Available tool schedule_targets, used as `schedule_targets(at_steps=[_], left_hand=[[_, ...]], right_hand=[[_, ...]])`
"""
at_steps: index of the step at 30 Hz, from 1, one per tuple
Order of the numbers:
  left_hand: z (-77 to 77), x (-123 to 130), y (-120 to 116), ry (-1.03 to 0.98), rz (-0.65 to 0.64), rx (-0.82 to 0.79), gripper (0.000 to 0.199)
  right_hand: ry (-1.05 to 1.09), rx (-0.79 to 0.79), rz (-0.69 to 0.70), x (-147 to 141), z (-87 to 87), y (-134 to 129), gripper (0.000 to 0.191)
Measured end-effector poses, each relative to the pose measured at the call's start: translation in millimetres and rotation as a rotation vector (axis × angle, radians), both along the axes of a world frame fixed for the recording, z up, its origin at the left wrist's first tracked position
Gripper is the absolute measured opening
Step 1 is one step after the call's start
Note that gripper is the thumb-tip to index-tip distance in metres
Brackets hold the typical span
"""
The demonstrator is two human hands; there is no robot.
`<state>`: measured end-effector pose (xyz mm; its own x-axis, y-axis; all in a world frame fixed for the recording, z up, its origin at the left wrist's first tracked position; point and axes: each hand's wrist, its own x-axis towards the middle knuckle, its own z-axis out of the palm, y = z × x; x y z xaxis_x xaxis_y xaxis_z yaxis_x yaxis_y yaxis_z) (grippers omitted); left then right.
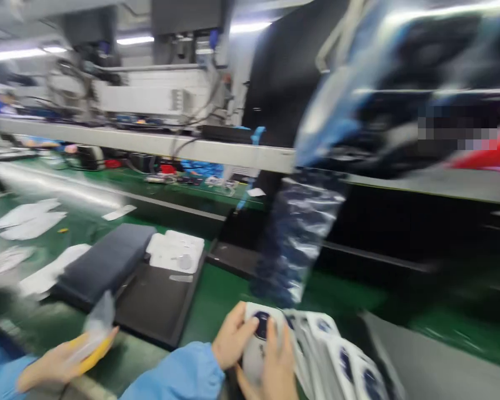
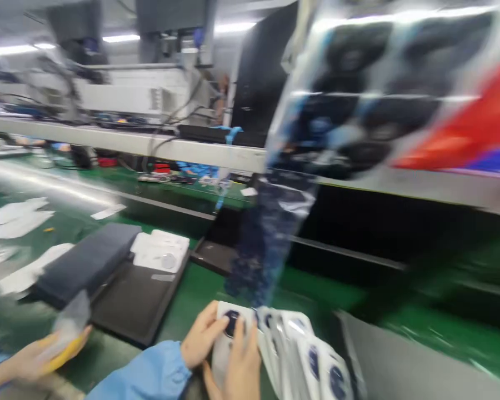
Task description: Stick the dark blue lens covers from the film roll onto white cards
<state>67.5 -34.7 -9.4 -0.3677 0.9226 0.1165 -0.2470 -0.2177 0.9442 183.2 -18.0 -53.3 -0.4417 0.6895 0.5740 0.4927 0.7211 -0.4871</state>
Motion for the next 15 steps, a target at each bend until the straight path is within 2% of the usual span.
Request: schedule_targets(at_steps=[3, 5, 7, 9, 11, 15], left_hand=[[7.0, -4, -5, 0.028, -0.152, -0.031, 0.035], [8.6, -11, -3, 0.070, -0.158, -0.060, 0.039], [7.5, -17, 1, 0.165, -0.060, -0.015, 0.040], [4.9, -20, 5, 0.254, 0.120, 0.052, 0.035], [2.5, -19, 8, 0.316, 0.239, 0.105, 0.032], [4.7, -9, 12, 0.429, 0.383, 0.124, 0.021]], right_hand=[[-0.060, 0.058, -0.106, 8, 19.9, -6, 0.085], [-0.057, 0.048, -0.174, 23, 34.4, 4, 0.085], [-0.033, 0.029, -0.307, 47, 43.8, 21, 0.083], [-0.068, -0.031, -0.406, 73, 45.1, 38, 0.081], [-0.189, -0.123, -0.413, 96, 40.0, 51, 0.074], [-0.240, -0.110, -0.401, 116, 31.8, 57, 0.065]])
